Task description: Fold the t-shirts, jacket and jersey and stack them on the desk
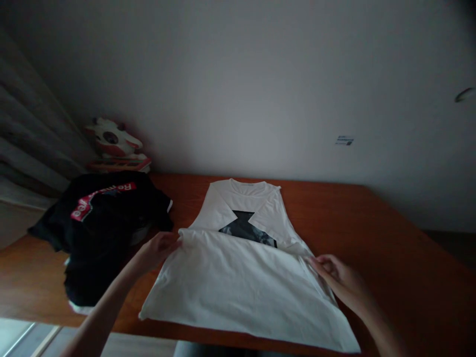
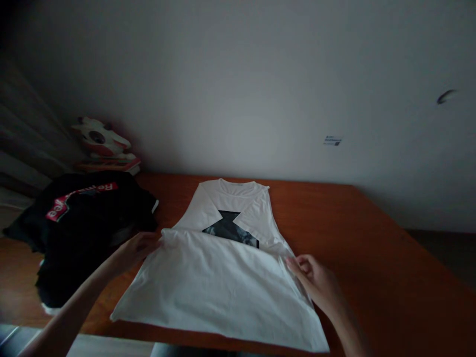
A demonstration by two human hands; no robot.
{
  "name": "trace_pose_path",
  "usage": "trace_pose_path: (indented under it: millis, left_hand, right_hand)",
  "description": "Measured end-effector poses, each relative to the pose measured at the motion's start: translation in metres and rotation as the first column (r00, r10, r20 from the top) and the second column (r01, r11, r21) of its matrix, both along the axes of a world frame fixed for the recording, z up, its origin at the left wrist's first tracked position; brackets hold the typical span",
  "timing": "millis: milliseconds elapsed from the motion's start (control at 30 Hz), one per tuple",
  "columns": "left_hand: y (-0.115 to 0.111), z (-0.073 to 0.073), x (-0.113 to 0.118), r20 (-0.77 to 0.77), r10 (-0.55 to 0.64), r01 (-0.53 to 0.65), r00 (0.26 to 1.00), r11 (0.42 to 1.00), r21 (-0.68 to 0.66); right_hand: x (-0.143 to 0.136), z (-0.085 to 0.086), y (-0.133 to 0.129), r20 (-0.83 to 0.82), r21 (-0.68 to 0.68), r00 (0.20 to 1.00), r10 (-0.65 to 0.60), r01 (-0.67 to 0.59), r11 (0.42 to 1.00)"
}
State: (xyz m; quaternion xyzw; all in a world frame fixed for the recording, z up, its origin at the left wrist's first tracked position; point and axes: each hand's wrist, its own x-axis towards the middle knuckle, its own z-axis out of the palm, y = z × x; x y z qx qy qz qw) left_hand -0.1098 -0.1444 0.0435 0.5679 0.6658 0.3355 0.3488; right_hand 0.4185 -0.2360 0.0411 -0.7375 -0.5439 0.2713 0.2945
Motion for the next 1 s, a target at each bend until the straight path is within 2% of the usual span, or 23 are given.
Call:
trace_pose_path:
  millis: [100,200,300,400,467,533,633,700,767,833,900,1000]
  left_hand:
    - [0.018,0.0,0.01,-0.129,-0.12,0.116,0.984,0.993,-0.036]
    - [0.02,0.006,0.012,-0.168,-0.214,0.209,0.962,0.977,-0.047]
    - [0.012,0.014,0.006,0.052,-0.216,0.215,0.975,0.976,0.021]
    - [-0.003,0.014,-0.006,0.31,-0.162,0.131,0.937,0.984,0.12]
    - [-0.014,0.011,-0.014,0.395,-0.168,0.133,0.903,0.984,0.115]
    - [-0.023,0.011,-0.019,0.399,-0.22,0.211,0.89,0.975,0.067]
    - [-0.026,0.015,-0.015,0.267,-0.297,0.311,0.917,0.951,-0.008]
    - [-0.022,0.02,-0.006,0.06,-0.33,0.333,0.942,0.942,-0.039]
    - [-0.015,0.023,0.002,-0.18,-0.381,0.378,0.907,0.924,-0.049]
    - [-0.009,0.025,0.008,-0.331,-0.423,0.438,0.843,0.898,-0.032]
    - [-0.006,0.025,0.008,-0.365,-0.398,0.435,0.842,0.9,0.023]
    - [-0.011,0.022,-0.002,-0.239,-0.277,0.315,0.931,0.94,0.135]
  right_hand:
    - [-0.018,-0.004,0.015,0.179,0.011,0.981,0.076,-0.079,0.997]
    - [-0.02,-0.003,0.02,0.164,0.033,0.978,0.126,-0.133,0.991]
    - [-0.012,0.004,0.019,-0.011,0.109,0.993,0.117,-0.116,0.987]
    - [-0.001,0.01,0.01,-0.195,0.166,0.98,0.032,0.001,0.986]
    - [0.005,0.01,0.002,-0.261,0.133,0.965,-0.022,0.058,0.989]
    - [0.008,0.005,-0.003,-0.28,0.079,0.958,-0.057,0.082,0.993]
    - [0.007,-0.002,0.0,-0.268,0.02,0.963,-0.022,0.029,0.999]
    - [0.004,-0.004,0.008,-0.252,-0.01,0.966,0.062,-0.067,0.998]
    - [0.001,-0.003,0.018,-0.232,-0.033,0.961,0.149,-0.161,0.986]
    - [0.0,-0.002,0.024,-0.224,-0.009,0.958,0.176,-0.183,0.983]
    - [0.004,-0.004,0.024,-0.251,0.091,0.959,0.13,-0.11,0.99]
    - [0.018,-0.014,0.009,-0.367,0.237,0.93,0.0,0.094,0.967]
